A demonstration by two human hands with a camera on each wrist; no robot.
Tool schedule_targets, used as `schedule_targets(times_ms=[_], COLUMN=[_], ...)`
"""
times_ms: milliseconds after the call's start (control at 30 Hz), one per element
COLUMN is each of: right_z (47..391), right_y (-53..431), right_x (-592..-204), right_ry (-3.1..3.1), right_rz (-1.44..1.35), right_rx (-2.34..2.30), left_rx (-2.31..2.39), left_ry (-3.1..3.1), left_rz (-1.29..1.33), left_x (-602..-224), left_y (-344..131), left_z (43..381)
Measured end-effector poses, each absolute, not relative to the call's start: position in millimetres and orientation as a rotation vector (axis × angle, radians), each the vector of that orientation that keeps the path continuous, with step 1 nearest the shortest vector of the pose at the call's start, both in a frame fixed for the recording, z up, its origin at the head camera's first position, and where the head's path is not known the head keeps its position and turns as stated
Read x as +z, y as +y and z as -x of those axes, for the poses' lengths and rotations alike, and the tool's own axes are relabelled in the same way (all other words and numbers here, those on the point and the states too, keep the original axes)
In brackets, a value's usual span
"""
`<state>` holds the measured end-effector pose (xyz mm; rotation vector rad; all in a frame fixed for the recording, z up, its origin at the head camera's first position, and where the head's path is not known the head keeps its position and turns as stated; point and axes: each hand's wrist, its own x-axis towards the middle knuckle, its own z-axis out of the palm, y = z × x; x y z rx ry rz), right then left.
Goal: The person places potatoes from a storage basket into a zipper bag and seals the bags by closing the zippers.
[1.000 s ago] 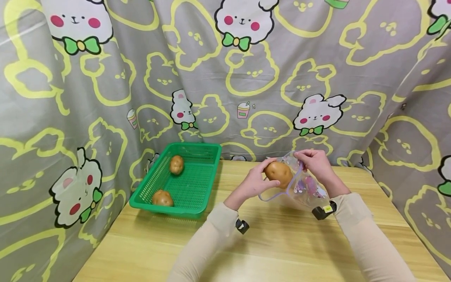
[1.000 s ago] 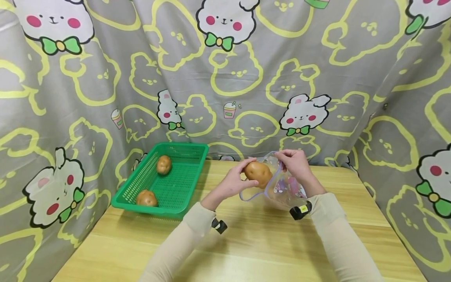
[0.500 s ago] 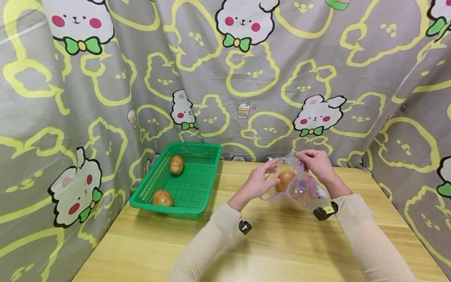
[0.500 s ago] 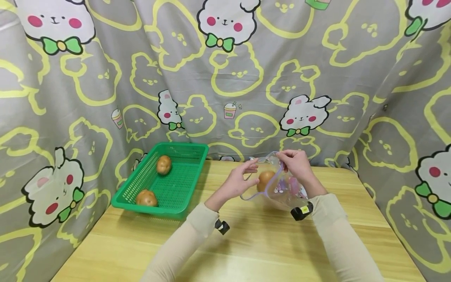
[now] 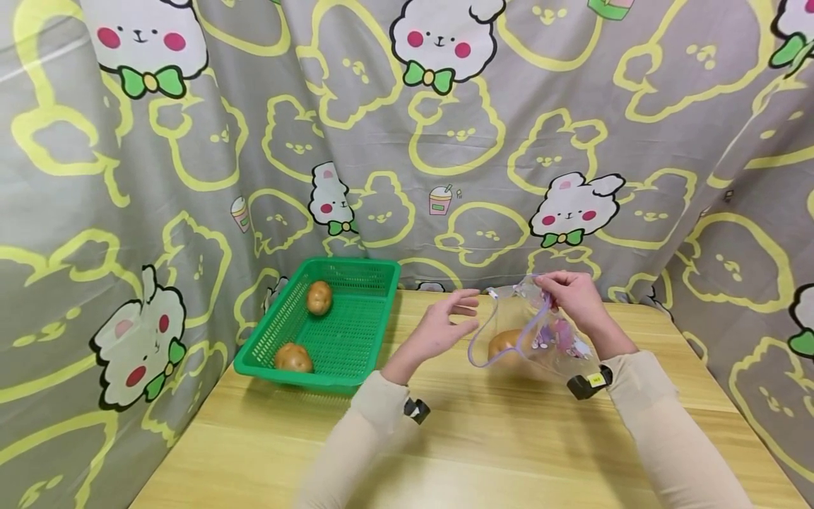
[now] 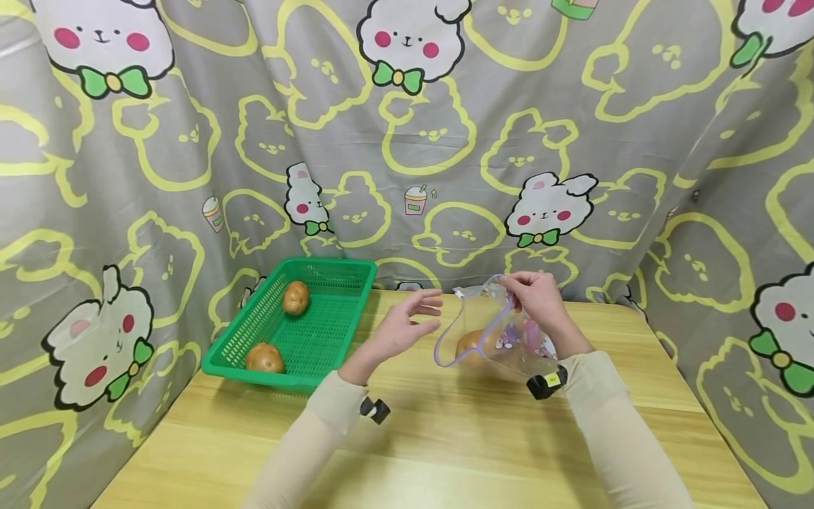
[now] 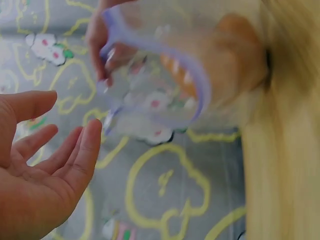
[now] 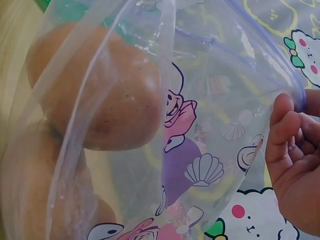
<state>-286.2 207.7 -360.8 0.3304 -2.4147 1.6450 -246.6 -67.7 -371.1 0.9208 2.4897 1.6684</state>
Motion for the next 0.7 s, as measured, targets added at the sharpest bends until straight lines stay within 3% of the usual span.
schedule_targets(times_ms=[233, 700], right_z=[286, 287], right_y=[209, 207], right_x=[-361, -363], right_ry=[-2.387, -2.403], right_rz=[-0.336, -0.348], right_rx=[1.691, 1.648], left_rx=[1.635, 1.477], left_ry=[2.613, 2.766], left_rz=[-0.830, -0.524], left_x=[-361, -382], left_y=[-128, -242], left_z=[239, 234])
